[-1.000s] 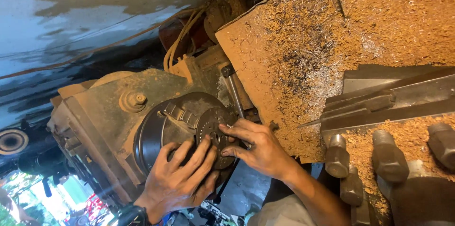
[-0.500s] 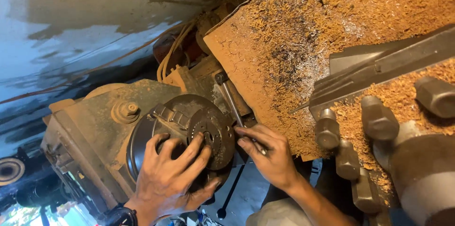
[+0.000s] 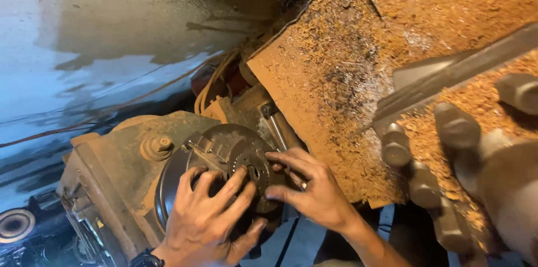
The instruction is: The person aligns and checks the fit of a metal gear within a lathe chuck.
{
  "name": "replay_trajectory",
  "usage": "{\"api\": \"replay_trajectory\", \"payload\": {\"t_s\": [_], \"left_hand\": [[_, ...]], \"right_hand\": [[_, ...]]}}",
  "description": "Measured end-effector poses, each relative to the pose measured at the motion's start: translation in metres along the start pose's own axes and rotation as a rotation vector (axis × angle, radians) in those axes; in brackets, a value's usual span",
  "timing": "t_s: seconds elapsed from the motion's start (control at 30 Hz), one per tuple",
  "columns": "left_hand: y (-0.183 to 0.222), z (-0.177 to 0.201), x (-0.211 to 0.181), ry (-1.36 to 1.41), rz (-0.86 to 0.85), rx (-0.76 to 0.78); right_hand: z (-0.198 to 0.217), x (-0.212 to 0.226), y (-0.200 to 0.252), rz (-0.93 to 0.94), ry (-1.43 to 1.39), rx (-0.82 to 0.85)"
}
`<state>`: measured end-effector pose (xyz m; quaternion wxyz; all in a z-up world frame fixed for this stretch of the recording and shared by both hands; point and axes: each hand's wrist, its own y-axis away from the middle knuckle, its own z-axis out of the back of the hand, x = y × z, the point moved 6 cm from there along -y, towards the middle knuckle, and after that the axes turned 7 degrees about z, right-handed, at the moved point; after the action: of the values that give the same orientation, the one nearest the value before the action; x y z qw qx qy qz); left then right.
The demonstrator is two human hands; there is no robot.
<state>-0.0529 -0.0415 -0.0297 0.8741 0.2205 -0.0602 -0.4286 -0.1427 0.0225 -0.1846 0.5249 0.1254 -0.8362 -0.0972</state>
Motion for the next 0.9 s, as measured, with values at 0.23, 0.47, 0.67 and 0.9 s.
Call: {"api": "replay_trajectory", "payload": {"t_s": [0.23,0.47,0.67,0.9], "left_hand": [[0.009,-0.01,0.007,0.003,-0.063,-0.051],[0.011,-0.008,0.008,0.053,0.003,-0.087],[0.012,-0.006,0.011,0.091,0.008,-0.101],[0.01,-0.001,0.012,0.13,0.043,-0.118]], "right_hand": [[-0.008,-0.001,-0.015,0.116,-0.036,0.101],[-0.009,-0.002,-0.023,0.044,-0.09,0.171],[-0.009,-0.008,-0.028,0.026,-0.034,0.236],[-0.01,-0.009,-0.027,-0.03,-0.015,0.266]]}}
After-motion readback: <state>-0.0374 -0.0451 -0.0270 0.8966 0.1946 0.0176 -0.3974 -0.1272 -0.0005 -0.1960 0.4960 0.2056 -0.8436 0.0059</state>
